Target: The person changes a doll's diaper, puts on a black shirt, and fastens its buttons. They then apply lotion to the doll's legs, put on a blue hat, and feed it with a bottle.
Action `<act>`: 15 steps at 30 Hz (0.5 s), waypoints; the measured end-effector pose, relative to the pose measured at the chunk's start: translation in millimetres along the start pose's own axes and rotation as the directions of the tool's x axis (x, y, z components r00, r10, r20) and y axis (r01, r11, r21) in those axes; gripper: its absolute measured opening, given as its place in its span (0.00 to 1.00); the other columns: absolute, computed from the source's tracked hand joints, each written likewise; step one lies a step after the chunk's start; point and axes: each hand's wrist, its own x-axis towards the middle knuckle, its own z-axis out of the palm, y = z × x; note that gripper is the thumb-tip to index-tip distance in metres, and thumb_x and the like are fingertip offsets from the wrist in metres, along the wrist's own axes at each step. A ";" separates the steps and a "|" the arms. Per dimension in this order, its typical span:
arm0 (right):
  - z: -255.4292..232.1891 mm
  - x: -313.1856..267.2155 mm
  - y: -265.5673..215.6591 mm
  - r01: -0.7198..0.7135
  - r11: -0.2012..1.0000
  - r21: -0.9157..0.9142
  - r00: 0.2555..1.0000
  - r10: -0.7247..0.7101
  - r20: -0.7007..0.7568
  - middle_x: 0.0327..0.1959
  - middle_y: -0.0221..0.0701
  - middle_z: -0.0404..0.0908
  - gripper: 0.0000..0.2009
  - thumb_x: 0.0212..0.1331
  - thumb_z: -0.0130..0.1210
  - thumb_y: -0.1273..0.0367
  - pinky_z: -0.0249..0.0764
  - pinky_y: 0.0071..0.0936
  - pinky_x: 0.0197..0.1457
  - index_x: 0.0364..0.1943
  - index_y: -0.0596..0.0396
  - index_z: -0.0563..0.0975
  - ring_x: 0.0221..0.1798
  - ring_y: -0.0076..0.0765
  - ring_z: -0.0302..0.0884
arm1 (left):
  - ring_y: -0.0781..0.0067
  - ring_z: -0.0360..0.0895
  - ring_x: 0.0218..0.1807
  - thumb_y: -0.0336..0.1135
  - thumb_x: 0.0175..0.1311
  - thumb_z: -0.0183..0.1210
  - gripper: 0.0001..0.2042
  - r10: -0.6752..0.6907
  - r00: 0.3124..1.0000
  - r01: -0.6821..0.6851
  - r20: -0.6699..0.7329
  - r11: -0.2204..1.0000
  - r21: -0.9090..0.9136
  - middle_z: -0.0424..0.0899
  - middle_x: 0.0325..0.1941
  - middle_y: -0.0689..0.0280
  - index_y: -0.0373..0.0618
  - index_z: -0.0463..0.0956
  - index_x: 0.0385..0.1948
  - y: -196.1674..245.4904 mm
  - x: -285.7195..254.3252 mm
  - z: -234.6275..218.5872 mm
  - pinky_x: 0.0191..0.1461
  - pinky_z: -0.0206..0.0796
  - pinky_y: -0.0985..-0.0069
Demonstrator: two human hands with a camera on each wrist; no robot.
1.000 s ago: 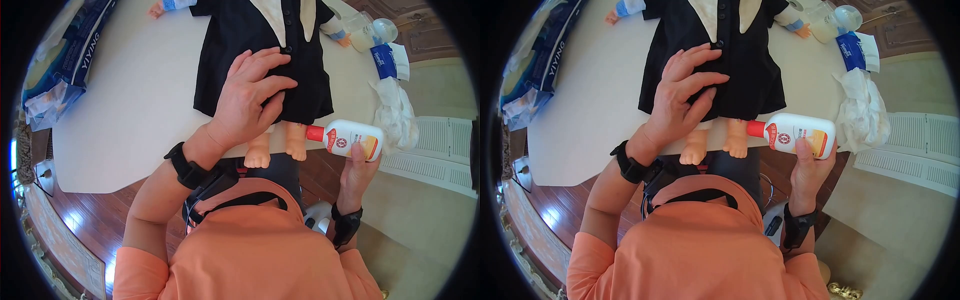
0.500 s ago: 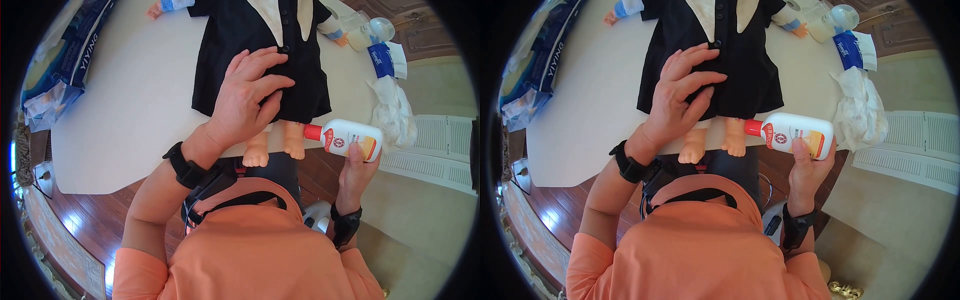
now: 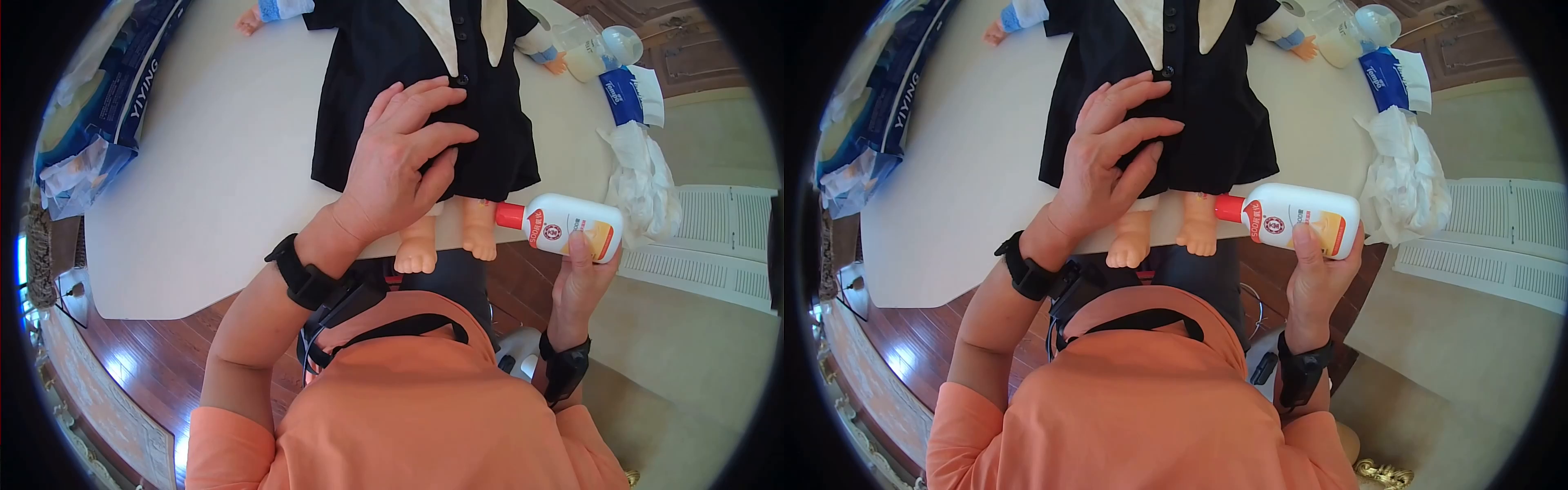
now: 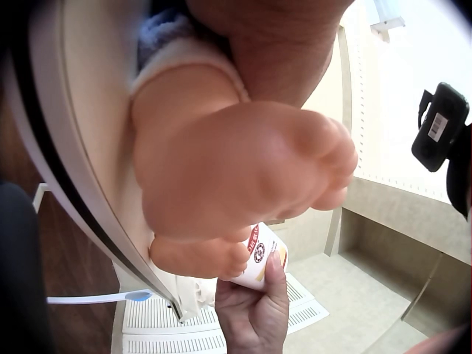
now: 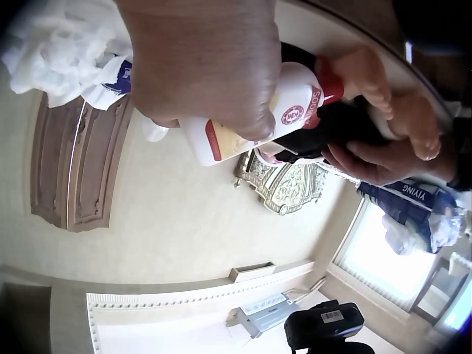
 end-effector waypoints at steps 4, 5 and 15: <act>-3.1 0.0 2.0 -0.001 1.000 -0.003 1.000 0.001 -0.001 0.37 0.30 0.72 0.21 0.45 0.61 0.74 0.69 0.22 0.46 0.44 0.61 0.66 0.39 0.23 0.72 | 0.60 0.64 0.57 0.23 0.43 0.53 0.11 -0.017 0.999 0.017 0.042 1.000 -0.001 0.71 0.50 0.60 0.45 0.77 0.31 1.1 0.5 -2.0 0.62 0.47 0.61; -7.4 0.5 4.7 0.013 1.000 -0.021 0.999 -0.012 0.033 0.38 0.32 0.72 0.20 0.47 0.58 0.74 0.70 0.25 0.47 0.45 0.60 0.65 0.41 0.25 0.72 | 0.60 0.64 0.57 0.23 0.43 0.53 0.11 -0.018 0.999 0.018 0.041 1.000 -0.001 0.71 0.50 0.60 0.45 0.77 0.31 1.1 0.5 -1.6 0.62 0.47 0.61; -3.2 1.3 2.7 -0.005 1.000 0.014 1.000 0.005 -0.004 0.36 0.30 0.73 0.19 0.46 0.60 0.74 0.68 0.22 0.47 0.43 0.61 0.67 0.38 0.23 0.71 | 0.59 0.65 0.55 0.25 0.42 0.54 0.10 0.000 1.000 0.000 0.000 1.000 -0.006 0.72 0.47 0.61 0.45 0.76 0.29 -0.3 0.6 1.1 0.59 0.49 0.59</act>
